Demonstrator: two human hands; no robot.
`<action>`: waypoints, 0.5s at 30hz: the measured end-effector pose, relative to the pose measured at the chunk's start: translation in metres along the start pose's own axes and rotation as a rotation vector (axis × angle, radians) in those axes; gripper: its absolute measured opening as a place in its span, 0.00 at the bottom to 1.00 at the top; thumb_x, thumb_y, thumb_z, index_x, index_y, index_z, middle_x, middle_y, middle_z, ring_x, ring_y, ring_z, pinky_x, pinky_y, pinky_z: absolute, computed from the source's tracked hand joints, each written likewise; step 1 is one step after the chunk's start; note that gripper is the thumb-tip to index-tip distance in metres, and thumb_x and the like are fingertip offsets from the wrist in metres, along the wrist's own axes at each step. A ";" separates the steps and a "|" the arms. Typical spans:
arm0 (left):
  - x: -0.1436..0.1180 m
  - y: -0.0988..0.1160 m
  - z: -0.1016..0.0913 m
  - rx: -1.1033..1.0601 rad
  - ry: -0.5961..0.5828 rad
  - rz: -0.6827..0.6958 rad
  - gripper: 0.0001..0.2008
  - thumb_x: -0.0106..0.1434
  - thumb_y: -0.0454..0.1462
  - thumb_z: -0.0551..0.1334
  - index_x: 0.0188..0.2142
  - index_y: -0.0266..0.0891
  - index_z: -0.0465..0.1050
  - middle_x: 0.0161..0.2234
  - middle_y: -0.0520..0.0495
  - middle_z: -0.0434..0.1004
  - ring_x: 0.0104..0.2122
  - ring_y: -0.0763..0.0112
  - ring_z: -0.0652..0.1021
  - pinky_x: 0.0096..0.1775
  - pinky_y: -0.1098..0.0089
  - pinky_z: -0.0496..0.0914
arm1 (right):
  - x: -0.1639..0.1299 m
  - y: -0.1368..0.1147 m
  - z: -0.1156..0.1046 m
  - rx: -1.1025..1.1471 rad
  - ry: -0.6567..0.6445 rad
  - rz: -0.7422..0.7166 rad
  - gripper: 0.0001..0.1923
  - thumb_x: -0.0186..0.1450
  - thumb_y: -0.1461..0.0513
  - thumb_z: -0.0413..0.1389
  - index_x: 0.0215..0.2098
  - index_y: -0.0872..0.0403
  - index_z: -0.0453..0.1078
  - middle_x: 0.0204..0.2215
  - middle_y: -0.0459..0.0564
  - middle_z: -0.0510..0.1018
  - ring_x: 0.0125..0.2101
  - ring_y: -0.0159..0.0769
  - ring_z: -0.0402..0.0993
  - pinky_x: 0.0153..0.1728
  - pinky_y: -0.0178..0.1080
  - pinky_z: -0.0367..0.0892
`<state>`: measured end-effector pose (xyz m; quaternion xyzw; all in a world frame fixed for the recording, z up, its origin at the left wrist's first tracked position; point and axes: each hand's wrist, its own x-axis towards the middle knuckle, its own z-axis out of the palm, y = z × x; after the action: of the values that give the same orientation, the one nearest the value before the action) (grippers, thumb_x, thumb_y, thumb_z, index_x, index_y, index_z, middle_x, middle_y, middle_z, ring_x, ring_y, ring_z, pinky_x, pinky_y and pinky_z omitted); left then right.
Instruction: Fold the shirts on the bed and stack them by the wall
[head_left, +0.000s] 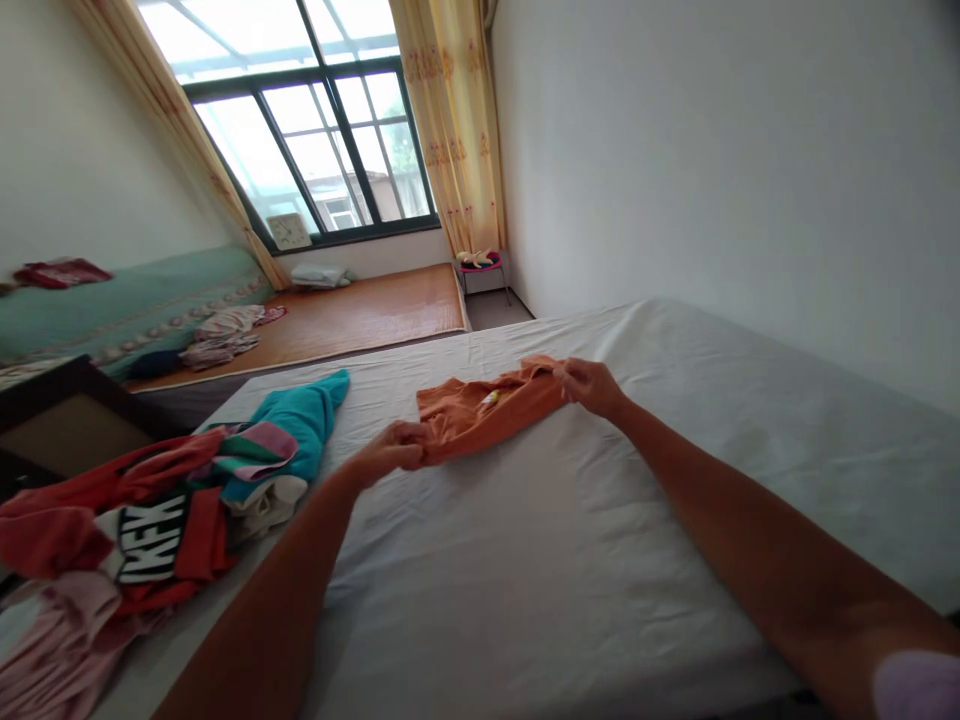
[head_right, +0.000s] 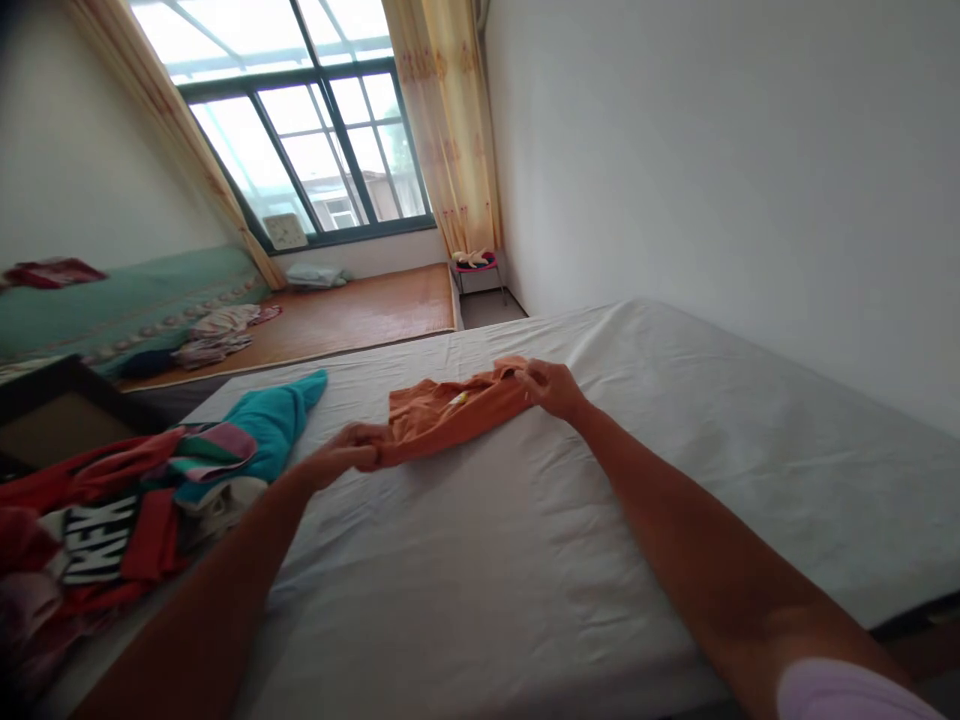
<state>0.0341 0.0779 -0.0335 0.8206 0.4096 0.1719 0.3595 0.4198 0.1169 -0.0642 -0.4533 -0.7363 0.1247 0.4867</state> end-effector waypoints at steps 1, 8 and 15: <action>-0.011 -0.001 -0.014 -0.116 -0.211 -0.017 0.12 0.55 0.42 0.61 0.27 0.34 0.75 0.24 0.47 0.72 0.23 0.71 0.71 0.26 0.72 0.64 | 0.001 -0.004 -0.001 0.078 0.032 0.056 0.25 0.68 0.47 0.49 0.19 0.51 0.62 0.15 0.44 0.69 0.20 0.32 0.68 0.30 0.36 0.68; -0.032 -0.040 -0.044 -0.405 0.229 -0.153 0.28 0.57 0.57 0.60 0.41 0.35 0.79 0.32 0.40 0.80 0.26 0.67 0.76 0.25 0.72 0.66 | 0.001 0.028 0.005 0.162 0.111 0.308 0.20 0.63 0.44 0.53 0.36 0.52 0.70 0.29 0.49 0.79 0.32 0.37 0.78 0.35 0.39 0.72; 0.005 -0.074 -0.003 0.282 0.581 -0.242 0.23 0.57 0.46 0.61 0.49 0.40 0.76 0.46 0.42 0.80 0.48 0.56 0.76 0.50 0.60 0.69 | -0.010 0.030 0.026 -0.083 -0.370 0.013 0.33 0.57 0.55 0.61 0.60 0.48 0.65 0.55 0.55 0.73 0.55 0.46 0.68 0.56 0.50 0.62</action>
<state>-0.0053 0.1127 -0.0859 0.7245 0.6091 0.2961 0.1285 0.4157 0.1324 -0.1014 -0.4473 -0.8148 0.1786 0.3228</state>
